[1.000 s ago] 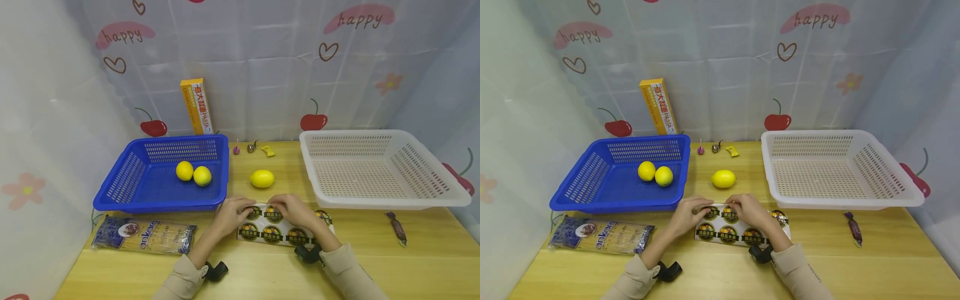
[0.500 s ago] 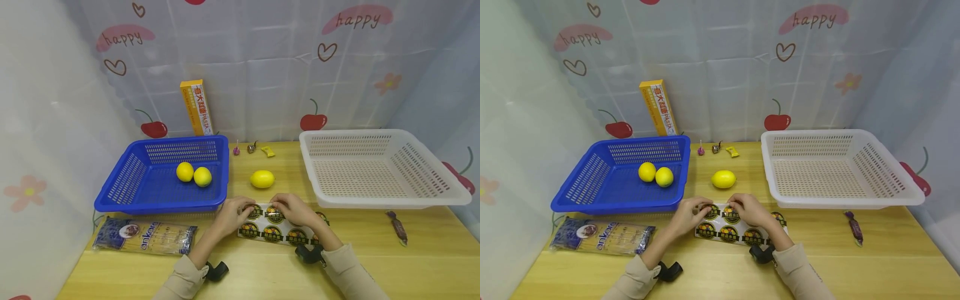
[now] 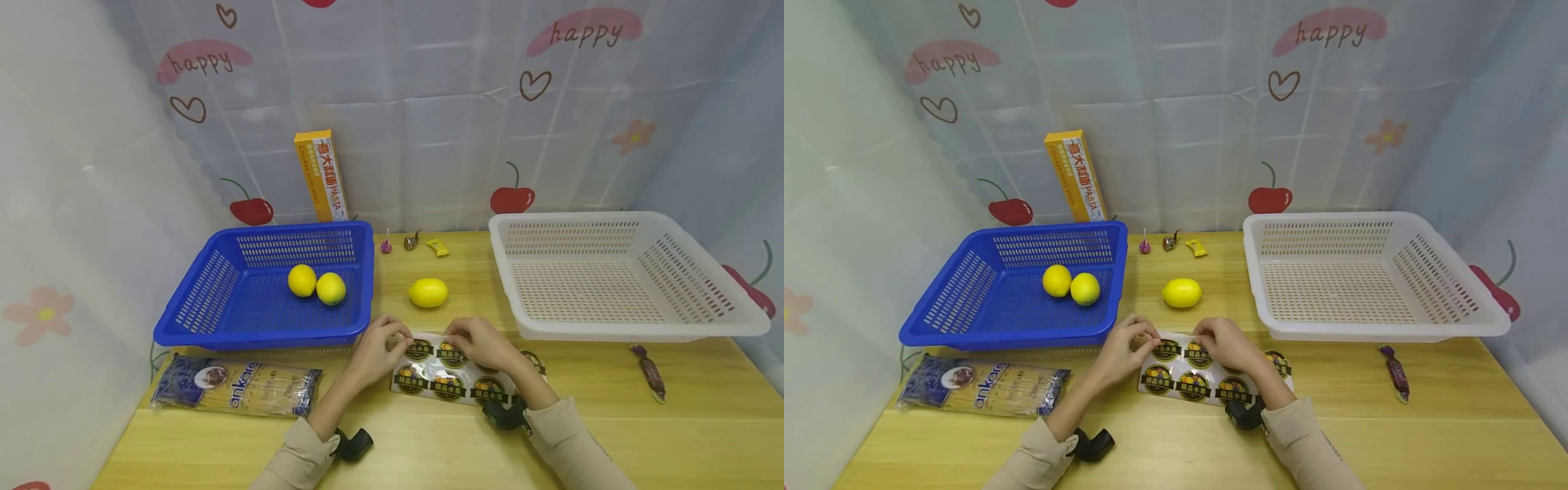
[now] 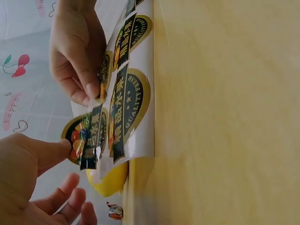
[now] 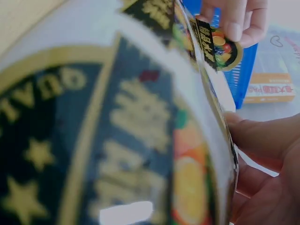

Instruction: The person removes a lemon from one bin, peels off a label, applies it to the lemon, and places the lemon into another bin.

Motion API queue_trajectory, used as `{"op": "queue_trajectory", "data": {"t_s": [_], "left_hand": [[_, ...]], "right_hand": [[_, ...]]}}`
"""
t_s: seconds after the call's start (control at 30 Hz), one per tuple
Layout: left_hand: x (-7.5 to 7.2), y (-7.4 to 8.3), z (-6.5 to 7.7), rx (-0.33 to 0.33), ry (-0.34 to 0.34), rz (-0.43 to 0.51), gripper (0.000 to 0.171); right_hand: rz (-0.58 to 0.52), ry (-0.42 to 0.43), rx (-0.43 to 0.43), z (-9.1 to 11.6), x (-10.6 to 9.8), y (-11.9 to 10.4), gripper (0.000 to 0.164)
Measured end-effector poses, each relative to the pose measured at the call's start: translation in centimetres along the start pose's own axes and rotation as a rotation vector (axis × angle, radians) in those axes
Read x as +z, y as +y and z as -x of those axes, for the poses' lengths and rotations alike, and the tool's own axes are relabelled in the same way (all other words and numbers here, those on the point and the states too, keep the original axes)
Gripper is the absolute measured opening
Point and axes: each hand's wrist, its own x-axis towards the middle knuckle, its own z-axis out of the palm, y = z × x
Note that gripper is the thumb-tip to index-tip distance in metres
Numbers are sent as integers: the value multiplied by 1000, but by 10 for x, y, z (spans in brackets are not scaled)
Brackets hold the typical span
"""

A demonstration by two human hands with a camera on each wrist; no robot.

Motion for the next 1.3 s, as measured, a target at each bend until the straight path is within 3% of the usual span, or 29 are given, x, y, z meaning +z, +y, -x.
{"op": "queue_trajectory", "data": {"t_s": [0.2,0.43,0.53,0.67,0.77,1.0,1.1,1.3], "left_hand": [[0,-1,-1,-15,0,118,4],[2,0,-6,-140,3,206,7],[4,1,-10,-165,23,240,8],[8,4,-23,-193,78,288,10],[13,8,-37,-242,130,318,13],[26,8,-76,-375,215,300,17],[29,3,-86,-408,196,287,19],[30,-9,-96,-414,114,245,17]], "right_hand": [[65,1,12,0,5,7,7],[41,13,16,0,4,12,15],[21,56,37,-2,1,12,23],[-69,178,124,-11,-5,13,38],[-192,235,238,-25,-9,14,47],[-543,228,442,-55,-7,18,54],[-598,213,477,-63,-4,20,56],[-675,189,519,-73,0,26,56]]}}
